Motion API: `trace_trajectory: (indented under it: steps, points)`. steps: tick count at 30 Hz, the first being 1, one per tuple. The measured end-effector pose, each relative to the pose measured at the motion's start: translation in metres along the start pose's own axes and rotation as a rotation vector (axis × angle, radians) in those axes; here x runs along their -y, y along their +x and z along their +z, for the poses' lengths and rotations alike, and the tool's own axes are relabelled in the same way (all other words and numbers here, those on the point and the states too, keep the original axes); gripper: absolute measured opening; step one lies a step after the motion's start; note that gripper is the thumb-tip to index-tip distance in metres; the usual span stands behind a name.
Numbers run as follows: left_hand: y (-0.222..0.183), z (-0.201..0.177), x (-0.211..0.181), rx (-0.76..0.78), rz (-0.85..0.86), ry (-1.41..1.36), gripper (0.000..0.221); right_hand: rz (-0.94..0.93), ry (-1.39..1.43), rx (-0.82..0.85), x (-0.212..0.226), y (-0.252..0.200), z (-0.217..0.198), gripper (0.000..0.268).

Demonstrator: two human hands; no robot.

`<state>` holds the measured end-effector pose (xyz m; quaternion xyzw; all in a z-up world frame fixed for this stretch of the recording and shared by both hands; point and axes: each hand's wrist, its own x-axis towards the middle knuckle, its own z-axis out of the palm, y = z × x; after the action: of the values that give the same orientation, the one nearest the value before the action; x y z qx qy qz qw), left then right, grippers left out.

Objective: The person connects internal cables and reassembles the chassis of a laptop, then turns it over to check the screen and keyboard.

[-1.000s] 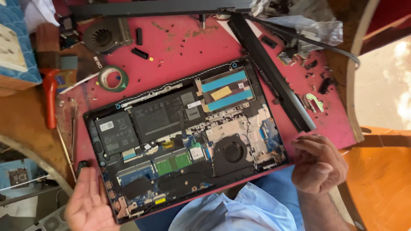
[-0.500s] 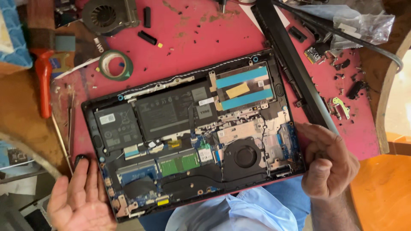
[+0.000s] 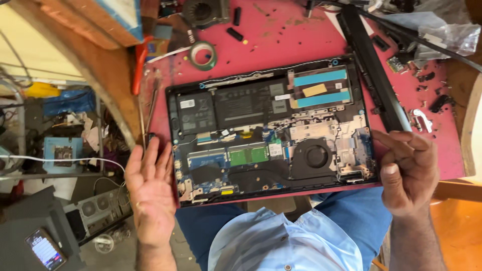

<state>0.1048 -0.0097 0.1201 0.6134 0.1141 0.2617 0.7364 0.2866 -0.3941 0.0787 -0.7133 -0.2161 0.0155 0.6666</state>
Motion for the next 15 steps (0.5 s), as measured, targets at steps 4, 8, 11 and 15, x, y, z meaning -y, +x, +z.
trace_trajectory:
  steps: [4, 8, 11, 15]
  points:
    - [0.002, 0.001, 0.0, -0.004, 0.002, 0.005, 0.109, 0.01, -0.004, 0.002, 0.0, 0.001, 0.0, 0.041]
    - [0.0, -0.001, 0.003, -0.002, 0.003, 0.003, 0.108, 0.006, -0.119, -0.046, 0.004, 0.004, 0.005, 0.037]
    - [-0.002, -0.002, 0.005, 0.0, 0.007, 0.025, 0.106, -0.006, -0.163, -0.061, 0.01, 0.005, 0.01, 0.036]
    - [0.0, 0.0, 0.011, -0.01, 0.047, 0.036, 0.103, 0.016, -0.361, -0.126, 0.017, 0.006, 0.015, 0.039]
